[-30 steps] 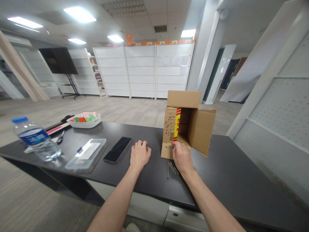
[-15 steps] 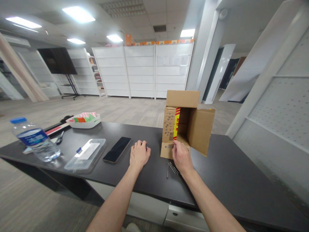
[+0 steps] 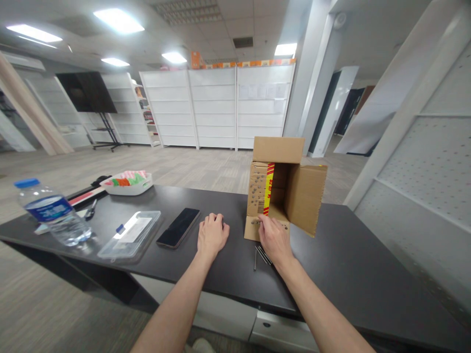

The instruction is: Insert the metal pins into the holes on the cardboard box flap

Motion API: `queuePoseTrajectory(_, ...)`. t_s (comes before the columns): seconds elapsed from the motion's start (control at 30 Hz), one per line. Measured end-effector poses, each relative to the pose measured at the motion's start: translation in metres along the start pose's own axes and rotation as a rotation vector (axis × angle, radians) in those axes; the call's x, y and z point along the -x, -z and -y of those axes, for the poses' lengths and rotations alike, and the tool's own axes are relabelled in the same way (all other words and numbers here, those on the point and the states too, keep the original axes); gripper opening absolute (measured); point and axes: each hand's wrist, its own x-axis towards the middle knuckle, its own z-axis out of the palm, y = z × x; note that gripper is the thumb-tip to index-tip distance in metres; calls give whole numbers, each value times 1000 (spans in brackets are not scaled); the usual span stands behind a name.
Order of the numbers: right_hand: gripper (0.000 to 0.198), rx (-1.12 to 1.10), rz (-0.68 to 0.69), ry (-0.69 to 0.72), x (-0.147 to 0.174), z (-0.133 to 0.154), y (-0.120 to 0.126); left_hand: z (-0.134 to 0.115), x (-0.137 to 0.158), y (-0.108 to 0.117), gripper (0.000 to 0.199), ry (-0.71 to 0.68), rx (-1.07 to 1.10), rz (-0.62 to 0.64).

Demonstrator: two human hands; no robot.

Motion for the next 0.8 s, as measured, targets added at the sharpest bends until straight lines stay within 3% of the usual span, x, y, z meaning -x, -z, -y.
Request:
queuePoseTrajectory(0.3,22,-218,-8,1,0,-1,0,1,0,-2,27,-7,1,-10)
queuePoseTrajectory(0.8,21,-88,13,-6,2,0,2,0,1,1,28,-2,7,0)
